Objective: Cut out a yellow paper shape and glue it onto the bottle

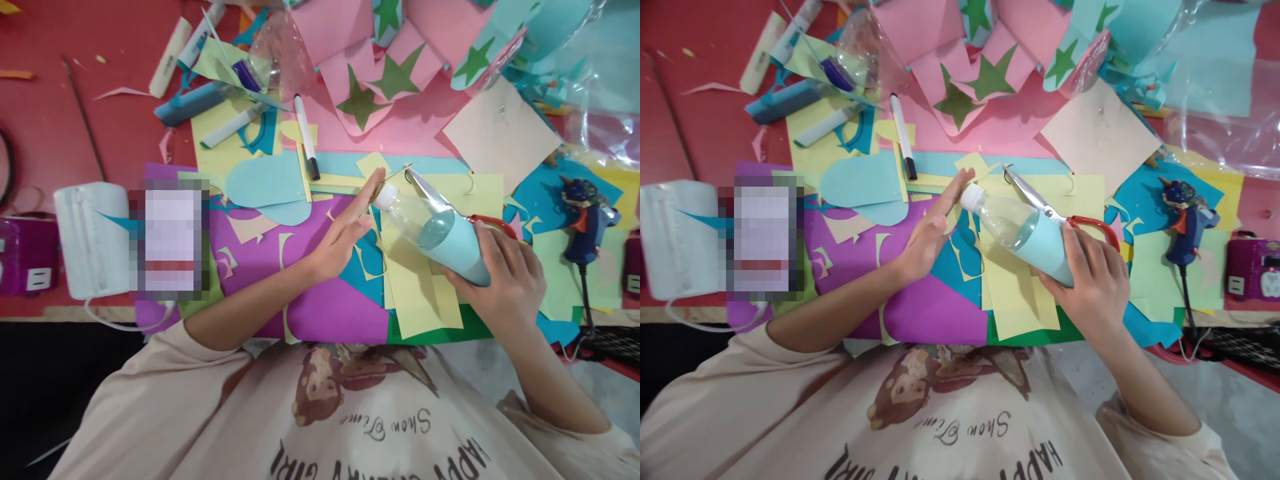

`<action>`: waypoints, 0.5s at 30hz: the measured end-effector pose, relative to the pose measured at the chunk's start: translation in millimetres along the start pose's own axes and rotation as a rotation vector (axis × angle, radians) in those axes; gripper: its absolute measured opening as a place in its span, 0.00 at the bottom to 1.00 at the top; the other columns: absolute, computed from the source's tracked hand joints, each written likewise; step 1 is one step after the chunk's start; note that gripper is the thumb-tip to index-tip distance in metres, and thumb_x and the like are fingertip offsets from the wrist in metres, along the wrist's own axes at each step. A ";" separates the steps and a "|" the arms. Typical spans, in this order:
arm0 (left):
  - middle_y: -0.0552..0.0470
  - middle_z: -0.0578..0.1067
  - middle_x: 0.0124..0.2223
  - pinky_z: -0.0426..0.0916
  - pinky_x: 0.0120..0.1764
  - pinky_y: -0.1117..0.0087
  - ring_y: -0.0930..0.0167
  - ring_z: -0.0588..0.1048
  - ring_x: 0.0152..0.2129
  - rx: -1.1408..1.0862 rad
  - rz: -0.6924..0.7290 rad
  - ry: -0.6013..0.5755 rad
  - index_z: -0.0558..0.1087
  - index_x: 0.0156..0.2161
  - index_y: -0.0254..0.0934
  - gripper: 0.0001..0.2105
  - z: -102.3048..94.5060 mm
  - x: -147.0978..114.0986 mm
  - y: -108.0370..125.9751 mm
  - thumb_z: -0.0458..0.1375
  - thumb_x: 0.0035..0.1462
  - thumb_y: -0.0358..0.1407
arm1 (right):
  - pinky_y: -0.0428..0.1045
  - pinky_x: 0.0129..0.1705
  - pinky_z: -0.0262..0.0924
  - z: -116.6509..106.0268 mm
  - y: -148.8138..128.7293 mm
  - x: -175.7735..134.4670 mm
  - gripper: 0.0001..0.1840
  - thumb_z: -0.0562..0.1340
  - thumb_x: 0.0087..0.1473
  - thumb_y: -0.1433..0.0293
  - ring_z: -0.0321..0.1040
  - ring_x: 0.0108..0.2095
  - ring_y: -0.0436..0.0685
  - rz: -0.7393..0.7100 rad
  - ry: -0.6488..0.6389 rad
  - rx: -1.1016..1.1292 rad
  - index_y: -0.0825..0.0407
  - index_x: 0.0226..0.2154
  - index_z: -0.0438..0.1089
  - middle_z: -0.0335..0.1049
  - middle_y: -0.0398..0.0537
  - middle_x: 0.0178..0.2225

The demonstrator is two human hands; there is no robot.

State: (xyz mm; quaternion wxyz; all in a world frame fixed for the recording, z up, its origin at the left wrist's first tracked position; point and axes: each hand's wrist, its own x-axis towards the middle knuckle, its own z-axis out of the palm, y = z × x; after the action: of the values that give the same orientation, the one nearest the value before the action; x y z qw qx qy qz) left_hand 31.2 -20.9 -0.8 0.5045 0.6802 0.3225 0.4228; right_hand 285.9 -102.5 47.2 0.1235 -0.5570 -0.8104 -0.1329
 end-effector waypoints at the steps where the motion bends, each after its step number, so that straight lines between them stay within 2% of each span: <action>1: 0.59 0.51 0.70 0.52 0.66 0.54 0.61 0.47 0.67 -0.021 -0.007 -0.003 0.51 0.66 0.52 0.32 0.5 -0.6 -0.5 0.41 0.61 0.60 | 0.59 0.45 0.66 0.0 -0.3 0.0 0.39 0.63 0.53 0.60 0.71 0.45 0.68 -0.001 0.005 -0.001 0.54 0.63 0.53 0.72 0.61 0.48; 7: 0.63 0.41 0.71 0.48 0.67 0.55 0.62 0.39 0.68 -0.015 -0.058 -0.050 0.42 0.68 0.55 0.37 2.9 -5.5 -5.7 0.38 0.57 0.64 | 0.60 0.45 0.66 0.9 -0.8 -1.6 0.39 0.62 0.55 0.59 0.70 0.45 0.69 0.009 -0.024 0.000 0.54 0.64 0.52 0.71 0.62 0.49; 10: 0.62 0.38 0.71 0.49 0.67 0.53 0.61 0.38 0.68 0.051 -0.011 -0.034 0.37 0.68 0.55 0.37 5.7 -7.0 -12.4 0.35 0.57 0.65 | 0.60 0.45 0.66 1.0 -1.6 -2.3 0.40 0.62 0.55 0.59 0.70 0.44 0.69 0.012 -0.039 -0.010 0.55 0.64 0.51 0.71 0.62 0.49; 15: 0.62 0.33 0.71 0.48 0.67 0.53 0.63 0.38 0.68 0.074 0.108 -0.039 0.31 0.68 0.56 0.32 10.6 -5.8 -15.3 0.32 0.62 0.59 | 0.59 0.44 0.65 1.8 -3.4 -2.4 0.40 0.62 0.54 0.58 0.70 0.44 0.69 0.000 -0.003 -0.028 0.55 0.64 0.51 0.72 0.63 0.48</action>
State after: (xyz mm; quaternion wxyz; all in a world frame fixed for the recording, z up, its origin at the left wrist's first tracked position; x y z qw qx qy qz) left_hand 38.1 -26.0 -18.3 0.4616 0.7230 0.2908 0.4237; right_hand 283.5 -105.2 44.4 0.1143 -0.5591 -0.8085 -0.1435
